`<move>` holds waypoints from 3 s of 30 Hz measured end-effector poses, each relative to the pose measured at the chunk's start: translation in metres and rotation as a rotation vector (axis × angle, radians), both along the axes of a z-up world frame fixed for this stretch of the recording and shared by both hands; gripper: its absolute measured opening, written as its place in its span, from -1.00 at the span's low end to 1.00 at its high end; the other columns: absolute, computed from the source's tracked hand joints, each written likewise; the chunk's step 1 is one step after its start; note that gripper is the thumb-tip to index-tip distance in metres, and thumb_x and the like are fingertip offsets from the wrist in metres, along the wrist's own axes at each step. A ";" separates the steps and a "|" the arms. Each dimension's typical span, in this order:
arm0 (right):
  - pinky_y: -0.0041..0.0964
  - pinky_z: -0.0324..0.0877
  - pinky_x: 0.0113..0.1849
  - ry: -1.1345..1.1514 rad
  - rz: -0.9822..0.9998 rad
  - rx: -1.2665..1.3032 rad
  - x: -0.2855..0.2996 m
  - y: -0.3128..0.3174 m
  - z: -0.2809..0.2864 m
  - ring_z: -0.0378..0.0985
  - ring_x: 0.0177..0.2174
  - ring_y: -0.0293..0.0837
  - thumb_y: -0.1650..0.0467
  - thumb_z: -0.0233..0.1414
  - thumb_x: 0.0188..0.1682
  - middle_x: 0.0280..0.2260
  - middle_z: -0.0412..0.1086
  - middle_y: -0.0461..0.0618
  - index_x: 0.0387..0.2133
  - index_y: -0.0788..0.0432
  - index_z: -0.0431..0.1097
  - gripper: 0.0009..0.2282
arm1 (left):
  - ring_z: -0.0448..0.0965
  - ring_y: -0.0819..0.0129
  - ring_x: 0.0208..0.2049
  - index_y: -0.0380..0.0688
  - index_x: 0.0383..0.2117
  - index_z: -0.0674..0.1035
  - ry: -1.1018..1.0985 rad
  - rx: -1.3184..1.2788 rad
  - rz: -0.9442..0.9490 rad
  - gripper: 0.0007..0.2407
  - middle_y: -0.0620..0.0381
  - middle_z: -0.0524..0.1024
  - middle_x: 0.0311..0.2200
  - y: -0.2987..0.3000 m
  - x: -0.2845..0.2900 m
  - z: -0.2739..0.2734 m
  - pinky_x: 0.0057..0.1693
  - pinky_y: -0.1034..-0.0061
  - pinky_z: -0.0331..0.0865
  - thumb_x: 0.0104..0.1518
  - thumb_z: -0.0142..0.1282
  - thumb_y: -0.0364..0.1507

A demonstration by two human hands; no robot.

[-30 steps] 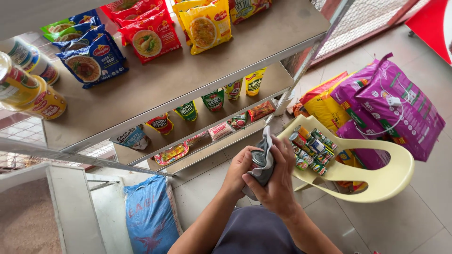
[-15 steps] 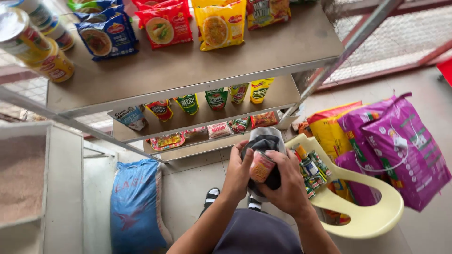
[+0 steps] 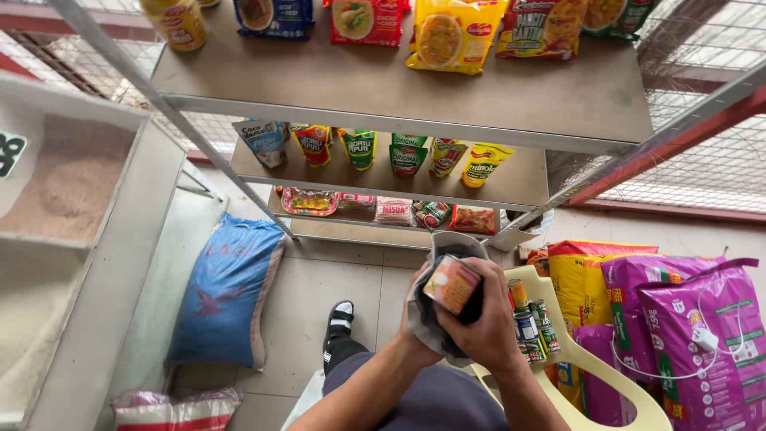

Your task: Cleaning canned goods with a cloth and organizing them on grocery store shelves.

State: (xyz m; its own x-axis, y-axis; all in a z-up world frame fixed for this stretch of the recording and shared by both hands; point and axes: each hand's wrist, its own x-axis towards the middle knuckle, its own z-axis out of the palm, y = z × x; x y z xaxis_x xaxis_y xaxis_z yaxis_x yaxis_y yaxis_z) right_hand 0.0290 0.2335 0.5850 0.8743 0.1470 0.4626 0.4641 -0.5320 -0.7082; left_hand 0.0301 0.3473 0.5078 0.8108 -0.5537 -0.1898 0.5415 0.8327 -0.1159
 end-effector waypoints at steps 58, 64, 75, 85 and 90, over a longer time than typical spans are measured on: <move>0.00 0.22 0.20 -0.165 -0.415 -0.208 0.027 0.095 0.022 0.32 0.14 0.10 0.36 0.36 -0.31 0.02 0.44 0.03 0.04 0.23 0.42 -0.43 | 0.53 0.54 -0.21 -0.26 0.09 0.45 -0.655 0.799 -0.410 -0.63 0.17 0.54 -0.19 0.126 0.121 0.040 -0.10 0.56 0.46 0.26 0.15 -0.29; 0.03 0.20 0.17 -0.177 -0.298 -0.171 0.019 0.097 0.023 0.33 0.08 0.10 0.35 0.43 -0.43 -0.07 0.43 -0.02 -0.07 0.18 0.43 -0.42 | 0.57 0.44 -0.27 -0.26 0.03 0.46 -0.447 0.762 -0.463 -0.65 0.11 0.56 -0.24 0.126 0.127 0.035 -0.15 0.46 0.50 0.23 0.15 -0.29; -0.06 0.22 0.19 -0.058 -0.367 0.031 0.013 0.071 0.014 0.28 0.15 0.12 0.40 0.41 -0.45 0.08 0.29 0.09 0.14 0.19 0.25 -0.23 | 0.61 0.36 -0.15 -0.28 0.12 0.45 -0.524 0.667 -0.598 -0.54 0.01 0.57 -0.10 0.105 0.106 0.042 -0.02 0.43 0.52 0.15 0.21 -0.27; -0.01 0.17 0.19 -0.039 -0.186 -0.089 0.007 0.026 0.028 0.27 0.13 0.17 0.43 0.36 -0.51 0.01 0.31 0.15 0.06 0.20 0.31 -0.28 | 0.56 0.43 -0.11 -0.28 0.08 0.45 -0.643 0.782 -0.423 -0.55 0.11 0.55 -0.11 0.072 0.103 0.051 0.03 0.45 0.48 0.08 0.32 -0.38; -0.06 0.23 0.18 0.013 -0.214 0.049 0.007 -0.005 0.021 0.29 0.14 0.13 0.41 0.38 -0.44 0.03 0.29 0.14 0.05 0.19 0.30 -0.32 | 0.56 0.45 -0.11 -0.27 0.09 0.44 -0.668 0.721 -0.454 -0.55 0.12 0.55 -0.10 0.054 0.098 0.061 0.03 0.46 0.48 0.11 0.31 -0.36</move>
State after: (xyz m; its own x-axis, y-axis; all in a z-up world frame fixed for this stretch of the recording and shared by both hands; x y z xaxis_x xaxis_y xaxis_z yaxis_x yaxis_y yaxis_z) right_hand 0.0359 0.2280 0.6056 0.8892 -0.0652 0.4528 0.3348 -0.5819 -0.7412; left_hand 0.1277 0.4018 0.5687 0.6184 -0.7634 -0.1868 0.5886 0.2924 0.7537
